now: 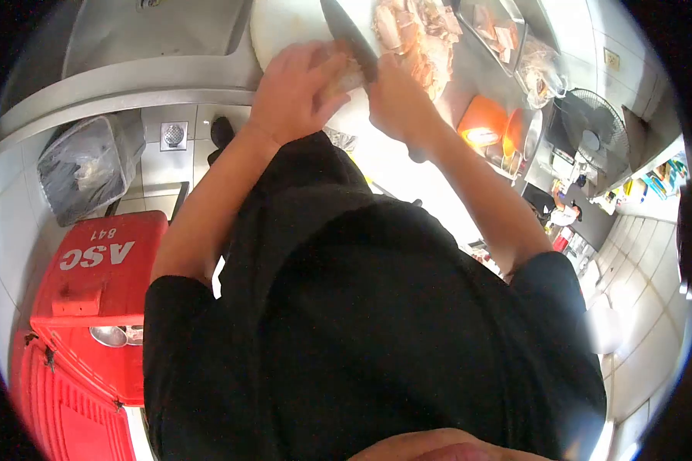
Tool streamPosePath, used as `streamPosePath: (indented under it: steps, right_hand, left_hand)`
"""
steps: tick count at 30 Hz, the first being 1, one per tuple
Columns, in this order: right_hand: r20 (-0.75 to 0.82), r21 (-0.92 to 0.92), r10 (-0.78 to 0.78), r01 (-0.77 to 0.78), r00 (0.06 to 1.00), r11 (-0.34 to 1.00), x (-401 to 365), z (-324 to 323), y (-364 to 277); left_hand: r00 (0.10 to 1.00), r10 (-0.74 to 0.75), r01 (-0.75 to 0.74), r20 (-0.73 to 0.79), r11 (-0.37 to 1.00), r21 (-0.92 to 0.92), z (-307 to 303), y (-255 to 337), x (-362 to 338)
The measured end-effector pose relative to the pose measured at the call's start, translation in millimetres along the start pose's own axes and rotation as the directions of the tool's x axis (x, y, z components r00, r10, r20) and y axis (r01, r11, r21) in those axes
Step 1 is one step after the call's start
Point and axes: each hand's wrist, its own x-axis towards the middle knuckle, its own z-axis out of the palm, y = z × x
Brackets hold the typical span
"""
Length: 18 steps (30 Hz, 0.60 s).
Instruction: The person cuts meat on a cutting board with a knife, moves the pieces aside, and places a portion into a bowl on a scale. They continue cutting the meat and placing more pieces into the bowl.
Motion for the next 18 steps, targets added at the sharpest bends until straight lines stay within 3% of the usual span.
streamPosePath:
  steps: [5, 8, 13, 16, 18]
  right_hand:
    - [-0.089, 0.015, 0.111, -0.11, 0.99, 0.994, -11, 29, 10]
    - [-0.224, 0.092, 0.039, -0.019, 0.974, 0.996, -13, 53, 26]
    - [-0.059, -0.003, -0.055, 0.055, 0.997, 0.998, -13, 0, 7]
    - [-0.104, -0.008, -0.144, 0.144, 0.984, 0.99, -11, -3, 8]
    - [-0.077, 0.005, -0.103, 0.103, 0.992, 0.995, -9, -1, 4]
  left_hand:
    - [0.997, 0.068, -0.07, 0.034, 0.996, 0.056, 4, 0, 4]
    - [0.993, 0.114, -0.112, -0.011, 0.988, 0.102, 2, 2, 7]
    - [0.984, 0.175, -0.173, -0.023, 0.982, 0.069, 3, -3, -1]
    - [0.987, 0.16, -0.157, -0.018, 0.981, 0.112, 8, 2, -7]
    - [0.986, 0.167, -0.165, -0.007, 0.983, 0.08, 11, -2, -8]
